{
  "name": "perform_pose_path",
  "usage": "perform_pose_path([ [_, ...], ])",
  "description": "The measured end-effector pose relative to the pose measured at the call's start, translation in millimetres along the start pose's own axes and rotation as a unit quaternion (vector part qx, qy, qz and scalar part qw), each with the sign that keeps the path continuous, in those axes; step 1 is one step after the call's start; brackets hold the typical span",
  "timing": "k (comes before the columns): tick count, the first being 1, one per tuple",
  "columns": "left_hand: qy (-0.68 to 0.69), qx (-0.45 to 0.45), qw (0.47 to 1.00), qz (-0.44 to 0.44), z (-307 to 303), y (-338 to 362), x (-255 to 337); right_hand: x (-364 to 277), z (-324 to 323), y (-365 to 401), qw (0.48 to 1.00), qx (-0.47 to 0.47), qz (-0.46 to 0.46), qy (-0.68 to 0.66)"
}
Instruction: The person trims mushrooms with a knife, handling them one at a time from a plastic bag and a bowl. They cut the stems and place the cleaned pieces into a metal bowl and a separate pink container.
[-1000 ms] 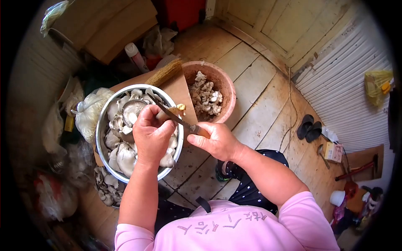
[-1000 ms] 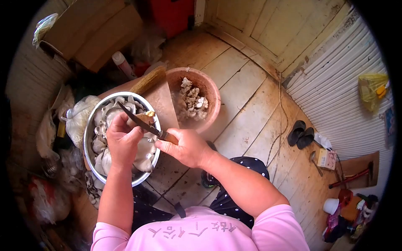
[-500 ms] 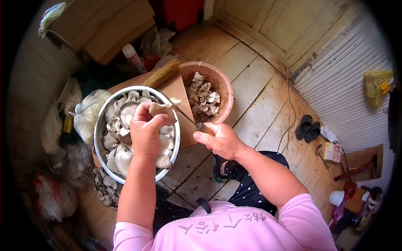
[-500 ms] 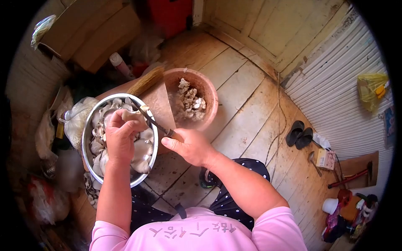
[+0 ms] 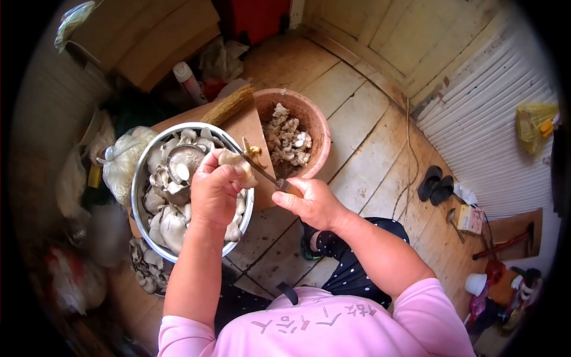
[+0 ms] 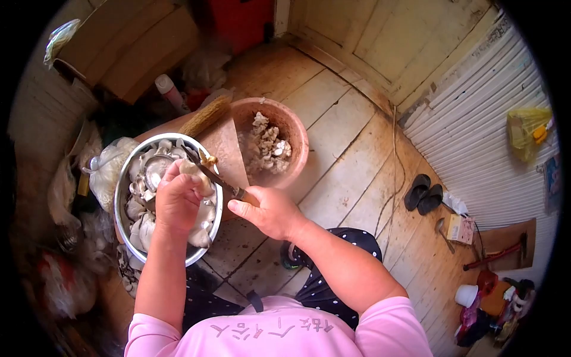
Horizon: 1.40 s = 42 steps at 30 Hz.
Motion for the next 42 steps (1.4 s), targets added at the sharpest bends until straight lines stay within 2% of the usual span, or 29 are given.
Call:
perform_pose_path([
  [6, 0.082, -0.025, 0.996, -0.027, -0.6, -3.6, -4.3, 0.0, 0.5, 0.8, 1.0, -0.017, 0.008, 0.017],
  [8, 0.124, -0.021, 0.991, -0.041, -1.8, -7.5, -8.8, -2.7, 0.4, 3.0, 0.998, -0.02, 0.061, -0.008],
  [9, 0.134, -0.02, 0.99, -0.038, -3.0, -8.5, -9.8, -2.5, 0.6, 3.3, 0.998, -0.024, 0.06, 0.001],
  [11, 0.126, -0.036, 0.99, -0.046, -2.8, -9.5, -13.2, 2.7, 0.6, 3.1, 0.996, -0.023, 0.091, -0.014],
  [20, 0.075, -0.044, 0.99, -0.112, 9.6, -6.1, -31.7, 7.6, -2.6, -0.4, 0.994, -0.012, 0.091, -0.052],
  [24, 0.089, -0.049, 0.99, -0.094, 5.1, -14.7, -29.7, 8.2, -4.1, 0.0, 0.99, -0.034, 0.132, -0.045],
  [27, 0.146, -0.034, 0.985, -0.091, -2.3, -22.8, -25.0, 5.6, 0.5, 1.4, 0.992, -0.031, 0.1, -0.069],
  [31, 0.148, -0.06, 0.984, -0.073, 1.8, -19.3, -22.3, 8.4, 0.0, 2.0, 0.99, -0.046, 0.122, -0.049],
  [35, 0.079, -0.081, 0.99, -0.089, 6.3, -17.7, -33.4, 12.3, -2.3, -4.6, 0.993, -0.015, 0.095, -0.066],
  [37, 0.067, -0.125, 0.983, -0.114, 16.3, -11.4, -38.8, 13.5, -2.2, -5.4, 0.994, -0.001, 0.087, -0.066],
  [39, 0.06, -0.118, 0.983, -0.129, 18.4, -10.0, -39.6, 4.7, -4.8, -6.1, 0.991, 0.034, 0.053, -0.119],
  [42, 0.08, -0.083, 0.987, -0.11, 17.2, -10.1, -35.3, 7.7, -10.0, -6.9, 0.988, 0.078, 0.074, -0.113],
])
Point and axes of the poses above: each hand's wrist, its own y-axis away from the middle knuckle, its own z-axis out of the palm, x = y × z, the point moved 4 cm from there along -y, towards the middle knuckle, and after that the axes turned 8 degrees about x, right-handed, at the moved point
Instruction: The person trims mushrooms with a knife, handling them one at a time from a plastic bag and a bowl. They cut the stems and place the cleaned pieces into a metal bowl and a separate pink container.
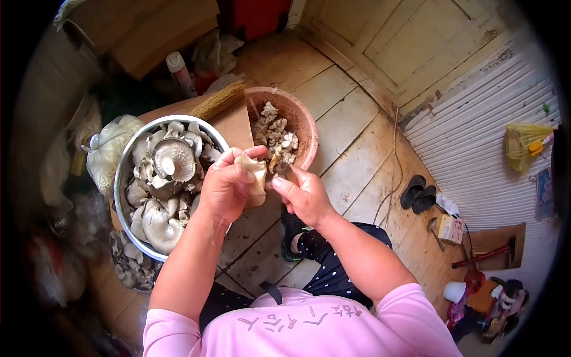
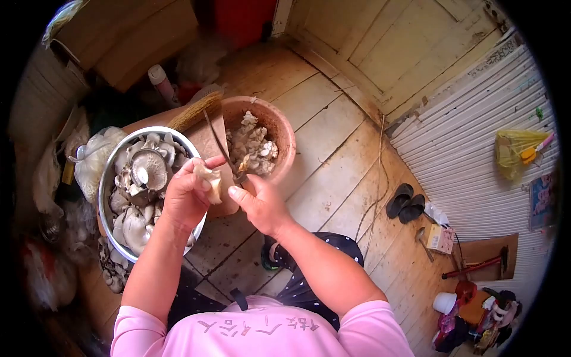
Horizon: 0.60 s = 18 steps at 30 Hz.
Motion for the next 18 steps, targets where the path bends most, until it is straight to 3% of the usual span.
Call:
perform_pose_path([
  [4, -0.004, 0.002, 1.0, 0.022, -7.9, 1.1, 8.8, 1.1, -1.8, -1.0, 0.999, 0.018, 0.02, -0.031],
  [7, 0.004, 0.04, 0.999, 0.034, -12.6, 8.5, 18.3, -1.4, 3.0, -0.1, 0.999, 0.02, -0.034, -0.013],
  [12, -0.093, 0.122, 0.975, 0.16, -28.0, 34.7, 62.5, -4.7, 17.4, 7.9, 0.999, 0.0, -0.036, 0.039],
  [15, -0.188, 0.16, 0.919, 0.306, -60.3, 50.9, 102.7, -6.5, 26.8, 13.5, 0.999, -0.016, -0.039, 0.033],
  [18, -0.281, 0.239, 0.86, 0.351, -88.5, 68.6, 126.9, -11.6, 39.7, 21.4, 0.995, -0.034, -0.057, 0.069],
])
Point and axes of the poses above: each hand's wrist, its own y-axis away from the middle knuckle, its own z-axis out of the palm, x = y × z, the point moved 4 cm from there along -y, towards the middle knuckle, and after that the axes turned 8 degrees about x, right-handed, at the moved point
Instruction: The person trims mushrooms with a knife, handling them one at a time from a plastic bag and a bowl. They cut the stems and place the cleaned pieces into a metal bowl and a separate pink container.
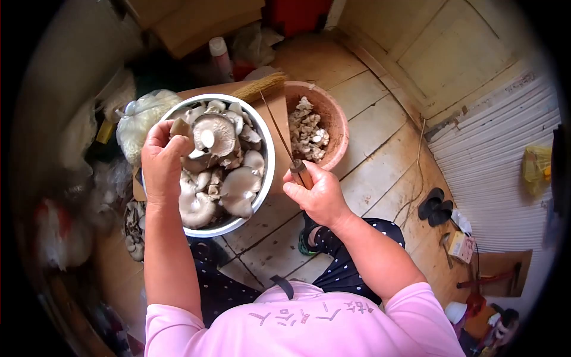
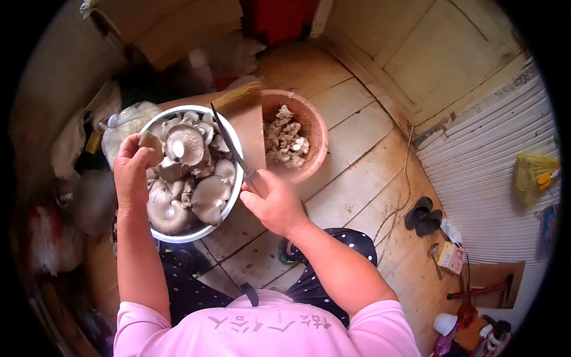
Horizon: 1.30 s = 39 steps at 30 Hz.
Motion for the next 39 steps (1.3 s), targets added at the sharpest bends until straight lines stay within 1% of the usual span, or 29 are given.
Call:
perform_pose_path([
  [3, -0.042, 0.017, 0.997, -0.069, -33.3, 0.9, -3.9, -0.4, 15.9, 5.3, 0.999, -0.013, -0.03, 0.018],
  [5, -0.038, 0.033, 0.997, -0.061, -49.6, 2.2, -6.9, -0.9, 27.6, 8.5, 0.997, -0.015, -0.08, -0.009],
  [7, -0.032, 0.052, 0.997, -0.052, -62.8, 9.3, -4.1, 1.9, 40.1, 12.0, 0.996, -0.035, -0.083, -0.015],
  [9, -0.046, 0.085, 0.995, -0.007, -72.4, 19.7, 6.3, -1.5, 52.1, 16.6, 0.994, -0.056, -0.089, -0.019],
  [10, -0.033, 0.086, 0.996, -0.01, -79.8, 22.7, 5.4, -4.3, 58.4, 19.2, 0.994, -0.065, -0.091, -0.016],
  [13, 0.026, 0.128, 0.991, 0.004, -106.3, 37.8, 4.7, -11.9, 78.2, 30.7, 0.992, -0.087, -0.09, -0.004],
  [15, 0.049, 0.15, 0.987, -0.015, -125.7, 52.1, 4.5, -6.1, 90.2, 35.0, 0.987, -0.096, -0.122, 0.031],
  [16, 0.047, 0.157, 0.986, -0.019, -136.5, 62.9, 5.8, -5.6, 95.8, 39.1, 0.983, -0.085, -0.155, 0.055],
  [17, 0.045, 0.165, 0.985, -0.025, -148.3, 77.1, 7.6, -2.9, 101.5, 43.7, 0.981, -0.095, -0.159, 0.054],
  [19, 0.051, 0.173, 0.984, -0.013, -177.7, 108.5, 7.5, 1.0, 111.8, 56.1, 0.968, -0.107, -0.201, 0.105],
  [20, 0.055, 0.193, 0.98, -0.009, -195.8, 127.3, 4.7, 4.0, 117.1, 63.4, 0.969, -0.123, -0.179, 0.115],
  [21, 0.061, 0.212, 0.975, -0.003, -214.9, 146.4, 0.8, 3.8, 122.3, 70.8, 0.967, -0.135, -0.184, 0.115],
  [23, 0.029, 0.245, 0.969, -0.015, -264.7, 186.5, -26.0, 7.1, 136.2, 88.0, 0.953, -0.208, -0.17, 0.143],
  [25, -0.001, 0.294, 0.952, -0.084, -310.5, 236.9, -63.6, 13.5, 148.9, 104.8, 0.939, -0.241, -0.192, 0.15],
  [27, 0.0, 0.354, 0.92, -0.167, -351.9, 296.8, -107.6, 11.5, 163.6, 124.8, 0.914, -0.292, -0.207, 0.191],
  [28, -0.011, 0.378, 0.906, -0.188, -365.7, 324.9, -124.5, 12.7, 170.2, 134.4, 0.916, -0.3, -0.193, 0.183],
  [29, -0.02, 0.403, 0.891, -0.21, -377.4, 352.8, -140.8, 8.5, 177.9, 144.3, 0.907, -0.325, -0.196, 0.185],
  [31, -0.002, 0.445, 0.862, -0.241, -398.7, 402.7, -182.3, -6.1, 191.0, 162.6, 0.905, -0.341, -0.175, 0.183],
  [33, -0.052, 0.448, 0.84, -0.3, -417.4, 448.7, -229.0, -21.2, 209.3, 181.0, 0.891, -0.38, -0.179, 0.174],
  [34, -0.045, 0.463, 0.831, -0.306, -416.2, 460.5, -231.2, -28.8, 219.2, 190.1, 0.879, -0.408, -0.183, 0.163],
  [35, -0.171, 0.447, 0.826, -0.3, -412.3, 464.5, -232.6, -35.5, 228.4, 198.4, 0.868, -0.435, -0.185, 0.153],
  [36, -0.293, 0.419, 0.808, -0.294, -406.6, 466.5, -232.3, -39.0, 238.9, 206.3, 0.854, -0.464, -0.175, 0.155],
  [37, -0.288, 0.426, 0.801, -0.307, -404.5, 471.2, -237.0, -43.3, 249.4, 214.0, 0.847, -0.477, -0.169, 0.161],
  [39, -0.39, 0.327, 0.808, -0.297, -396.9, 469.4, -245.6, -42.7, 270.3, 229.3, 0.825, -0.535, -0.09, 0.157],
])
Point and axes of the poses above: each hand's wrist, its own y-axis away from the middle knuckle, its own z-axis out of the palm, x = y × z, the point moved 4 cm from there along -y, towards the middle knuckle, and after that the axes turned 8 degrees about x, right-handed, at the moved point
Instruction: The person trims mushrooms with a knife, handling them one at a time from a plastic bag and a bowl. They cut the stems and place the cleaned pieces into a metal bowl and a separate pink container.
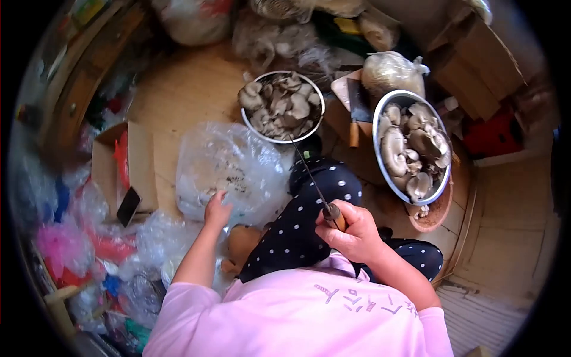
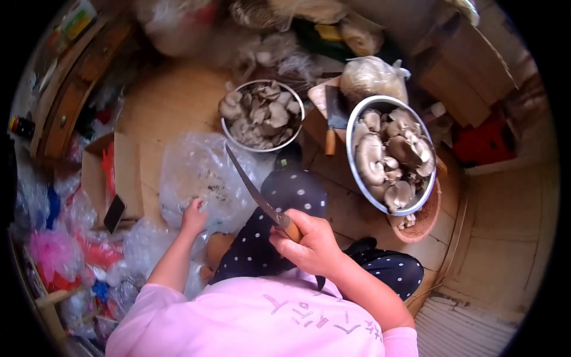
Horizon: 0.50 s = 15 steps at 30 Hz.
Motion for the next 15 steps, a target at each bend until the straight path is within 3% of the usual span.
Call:
perform_pose_path([
  [2, -0.03, -0.047, 0.998, -0.001, 13.2, 6.4, -7.5, 0.9, 17.1, -8.3, 1.0, -0.013, 0.01, -0.011],
  [4, -0.056, -0.095, 0.994, 0.009, 21.1, 10.8, -16.7, -5.6, 22.3, -14.0, 0.994, 0.013, -0.073, 0.076],
  [9, -0.181, -0.221, 0.948, -0.141, 11.3, 23.0, -41.7, -1.9, 20.3, -16.8, 0.996, 0.021, -0.027, 0.077],
  [12, -0.243, -0.254, 0.925, -0.146, -0.2, 18.0, -48.1, -3.9, 18.8, -18.0, 0.996, 0.012, -0.017, 0.091],
  [13, -0.228, -0.186, 0.943, -0.154, -2.1, 13.4, -51.6, -2.1, 17.5, -17.9, 0.996, 0.007, -0.011, 0.088],
  [14, -0.229, -0.191, 0.942, -0.155, -0.4, 9.7, -52.9, -2.3, 17.3, -18.6, 0.996, 0.005, -0.006, 0.088],
  [15, -0.205, -0.104, 0.969, -0.091, -3.0, -1.3, -46.5, -4.1, 17.0, -19.6, 0.996, 0.004, -0.01, 0.091],
])
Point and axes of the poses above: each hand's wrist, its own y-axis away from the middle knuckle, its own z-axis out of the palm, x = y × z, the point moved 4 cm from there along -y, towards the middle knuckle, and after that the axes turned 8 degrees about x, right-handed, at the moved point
